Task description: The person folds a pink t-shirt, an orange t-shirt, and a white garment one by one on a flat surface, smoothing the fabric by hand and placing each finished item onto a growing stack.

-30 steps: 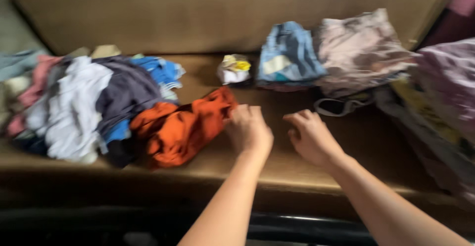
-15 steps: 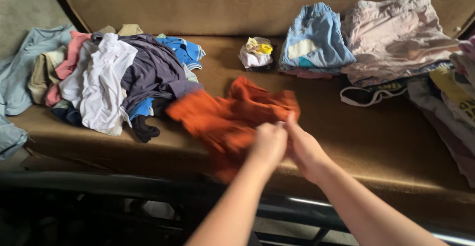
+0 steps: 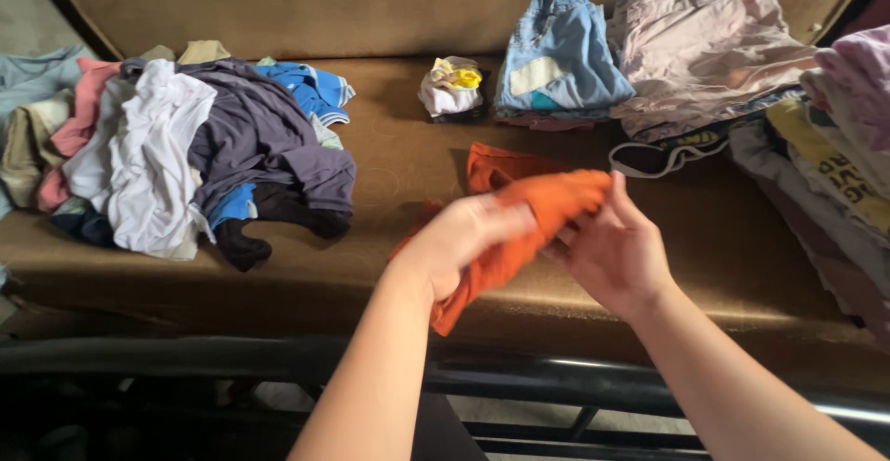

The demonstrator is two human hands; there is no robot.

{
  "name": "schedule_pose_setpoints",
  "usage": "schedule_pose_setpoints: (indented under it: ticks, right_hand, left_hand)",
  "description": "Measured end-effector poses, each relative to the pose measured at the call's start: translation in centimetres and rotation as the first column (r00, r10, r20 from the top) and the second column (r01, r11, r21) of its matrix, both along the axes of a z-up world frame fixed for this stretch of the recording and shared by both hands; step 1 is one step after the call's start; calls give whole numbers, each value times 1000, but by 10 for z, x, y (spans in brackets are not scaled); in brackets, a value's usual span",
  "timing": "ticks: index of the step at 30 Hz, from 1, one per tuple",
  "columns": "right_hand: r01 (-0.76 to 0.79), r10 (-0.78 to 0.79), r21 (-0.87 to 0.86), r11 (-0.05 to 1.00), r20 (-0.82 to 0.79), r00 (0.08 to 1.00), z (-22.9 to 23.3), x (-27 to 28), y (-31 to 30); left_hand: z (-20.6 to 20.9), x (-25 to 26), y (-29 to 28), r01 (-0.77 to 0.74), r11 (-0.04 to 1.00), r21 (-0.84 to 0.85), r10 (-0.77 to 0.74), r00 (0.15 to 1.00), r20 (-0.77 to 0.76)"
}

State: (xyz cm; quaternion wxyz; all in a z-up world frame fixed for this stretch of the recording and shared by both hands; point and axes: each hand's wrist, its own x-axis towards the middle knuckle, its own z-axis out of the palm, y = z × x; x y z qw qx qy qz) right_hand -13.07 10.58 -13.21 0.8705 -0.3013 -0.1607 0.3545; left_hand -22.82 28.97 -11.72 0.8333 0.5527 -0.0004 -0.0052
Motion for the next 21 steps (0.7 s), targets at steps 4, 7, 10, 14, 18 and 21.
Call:
schedule_pose_setpoints:
  ticks: [4, 7, 10, 14, 18, 21]
  right_hand:
    - [-48, 142, -281, 958, 325, 935, 6, -13, 18]
    - [-31, 141, -326, 945, 320, 937, -11, -12, 19]
    - [-12, 64, -270, 963, 186, 980, -28, 4, 12]
    - [106, -82, -237, 966, 109, 991, -27, 17, -1]
    - [158, -145, -221, 962, 75, 987, -11, 21, -3]
    - [162, -160, -128, 978, 24, 987, -8, 21, 0]
  left_hand:
    - [13, 34, 5, -150, 973, -173, 156, 987, 24]
    - [19, 40, -1, -83, 924, -374, 99, 995, 23]
    - [17, 36, -5, -222, 975, -9, 221, 972, -77]
    - [-4, 16, -19, -256, 960, 114, 242, 962, 123]
    - [-16, -3, -28, -225, 929, 293, 174, 966, 190]
    - [-20, 0, -34, -196, 917, 347, 113, 963, 244]
